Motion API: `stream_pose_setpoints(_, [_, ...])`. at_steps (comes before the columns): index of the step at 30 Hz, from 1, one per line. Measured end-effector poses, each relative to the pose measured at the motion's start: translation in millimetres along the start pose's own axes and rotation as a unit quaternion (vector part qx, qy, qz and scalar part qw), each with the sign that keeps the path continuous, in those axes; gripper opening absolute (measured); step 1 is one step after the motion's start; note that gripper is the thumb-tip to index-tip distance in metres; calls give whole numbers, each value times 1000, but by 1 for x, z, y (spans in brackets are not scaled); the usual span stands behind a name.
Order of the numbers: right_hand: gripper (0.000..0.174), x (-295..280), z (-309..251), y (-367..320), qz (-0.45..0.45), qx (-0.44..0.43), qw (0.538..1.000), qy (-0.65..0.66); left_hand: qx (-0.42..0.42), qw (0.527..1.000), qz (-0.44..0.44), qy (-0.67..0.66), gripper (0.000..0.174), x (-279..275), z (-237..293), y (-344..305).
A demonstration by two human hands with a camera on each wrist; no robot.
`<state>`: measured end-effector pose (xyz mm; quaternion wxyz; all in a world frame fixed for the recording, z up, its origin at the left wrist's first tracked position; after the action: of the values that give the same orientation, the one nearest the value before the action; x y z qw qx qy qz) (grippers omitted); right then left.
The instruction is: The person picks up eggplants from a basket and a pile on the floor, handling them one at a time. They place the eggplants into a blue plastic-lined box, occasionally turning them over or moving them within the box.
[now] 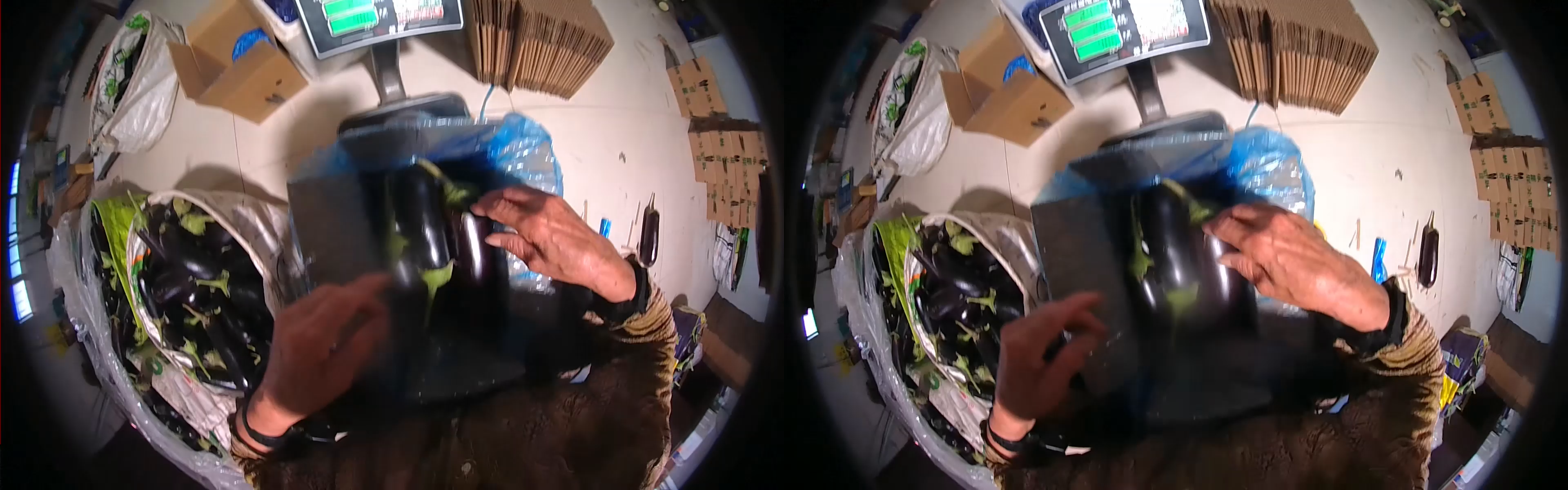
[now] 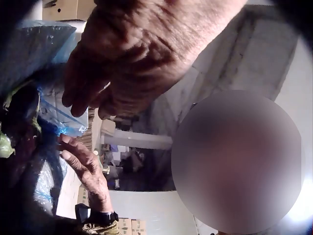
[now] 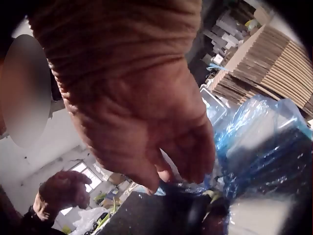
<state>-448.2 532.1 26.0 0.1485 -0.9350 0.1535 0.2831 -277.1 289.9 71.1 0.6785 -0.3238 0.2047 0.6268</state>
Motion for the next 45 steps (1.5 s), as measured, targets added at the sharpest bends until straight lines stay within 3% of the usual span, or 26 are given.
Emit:
stream_pose_setpoints(3, [38,23,-7,4,-20,-24,999,12,-3,1000,24,-8,38,-1,0,-7])
stream_pose_setpoints(6, [47,55,-12,6,-64,-104,986,-110,11,998,57,-12,37,-3,0,-12])
stream_pose_setpoints(10, [48,100,-10,4,-100,-116,974,-164,10,993,113,-25,36,-10,3,-21])
stream_pose_setpoints(15, [32,136,0,7,-128,-186,928,-296,45,986,158,11,39,-37,21,-45])
stream_pose_setpoints(16, [25,139,0,10,-84,-228,916,-320,53,984,171,5,40,-41,23,-51])
stream_pose_setpoints(17, [26,137,0,11,-133,-200,918,-316,49,983,177,7,40,-41,23,-59])
stream_pose_setpoints(20, [25,143,-5,8,-104,-209,912,-336,121,969,216,-3,41,-29,20,-76])
stream_pose_setpoints(23, [25,144,-7,7,-122,-194,902,-367,98,968,231,-7,44,-16,19,-92])
stream_pose_setpoints(25, [24,141,-5,7,-111,-210,912,-334,72,971,225,-23,36,-2,18,-100])
stream_pose_setpoints(29, [21,130,-14,8,-50,-251,900,-354,41,982,175,-61,38,26,12,-112])
stream_pose_setpoints(34, [40,86,-32,13,15,-203,947,-248,4,978,176,-114,39,49,7,-119])
stream_pose_setpoints(35, [33,70,-39,15,72,-197,966,-148,-8,975,185,-126,38,51,5,-119])
stream_pose_setpoints(37, [21,49,-61,11,148,-76,984,61,-18,971,195,-139,37,57,4,-117])
stream_pose_setpoints(40, [14,21,-126,-6,226,8,956,184,-47,964,217,-144,44,63,5,-114])
stream_pose_setpoints(41, [14,17,-141,-13,254,26,936,243,-25,961,268,-68,50,63,8,-110])
stream_pose_setpoints(45, [24,13,-153,-29,263,-76,882,383,-12,904,381,195,72,44,25,-98])
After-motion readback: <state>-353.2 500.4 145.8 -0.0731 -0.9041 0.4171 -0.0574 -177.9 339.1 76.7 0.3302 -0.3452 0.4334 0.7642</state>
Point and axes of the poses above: each hand's wrist, its own y-axis towards the middle knuckle, its own x-axis out of the palm, z = x × y, the point moved 1 cm from there along y, towards the middle knuckle, and after that the axes turned 14 degrees about y, right-handed, at the moved point
